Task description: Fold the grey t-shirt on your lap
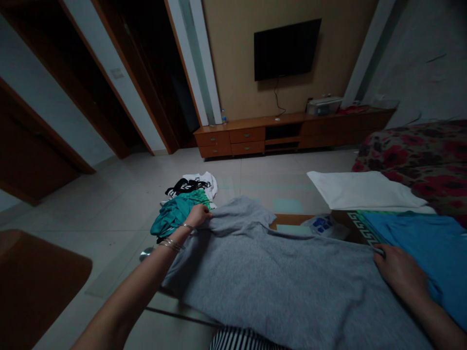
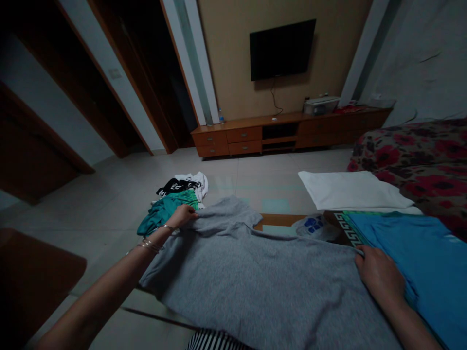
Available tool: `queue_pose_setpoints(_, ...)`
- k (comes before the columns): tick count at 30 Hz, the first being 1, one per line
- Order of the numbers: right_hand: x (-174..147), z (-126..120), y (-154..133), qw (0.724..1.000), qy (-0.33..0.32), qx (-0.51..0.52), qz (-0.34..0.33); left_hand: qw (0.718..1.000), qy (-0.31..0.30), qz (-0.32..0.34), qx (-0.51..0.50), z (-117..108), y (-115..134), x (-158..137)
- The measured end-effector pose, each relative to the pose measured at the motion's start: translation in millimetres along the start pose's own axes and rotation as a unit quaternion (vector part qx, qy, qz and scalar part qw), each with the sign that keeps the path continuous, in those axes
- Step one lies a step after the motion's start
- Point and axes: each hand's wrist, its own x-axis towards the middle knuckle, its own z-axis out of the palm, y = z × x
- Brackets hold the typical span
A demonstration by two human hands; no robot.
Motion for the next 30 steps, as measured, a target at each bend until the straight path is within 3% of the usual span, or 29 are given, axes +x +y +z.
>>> queue_pose_setpoints(6,4.7,-2.1,2.2,0.999,-0.041,-0.019,-0.013,0.996,-0.069,0.015,-0.056,6.1,-3.4,12.7)
queue_pose_setpoints(10,11.4,-9.8,6.0,0.994,-0.068,0.054,0.059,0.992,-0.085,0.019,-0.091,6.0,-7.3,18.6)
queue_pose_setpoints(14,17.5,-13.3,14.1,0.986,-0.068,0.081,0.131,0.994,-0.06,-0.012,-0.095,-2.9,-21.0,25.7)
queue_pose_setpoints(19,21.3,-5.1,7.2,0.985,-0.073,0.002,0.157,0.996,0.002,-0.063,-0.068,-6.2,-33.9,35.9)
queue_pose_setpoints(25,27.5,-4.5,-16.9,0.986,-0.089,-0.023,0.136,0.992,-0.029,-0.078,-0.098,-1.8,-32.4,43.3)
queue_pose_setpoints(30,3.0,-33.1,-18.8,0.999,-0.025,-0.008,0.029,0.988,-0.046,-0.049,-0.14,-25.1,-36.6,28.2)
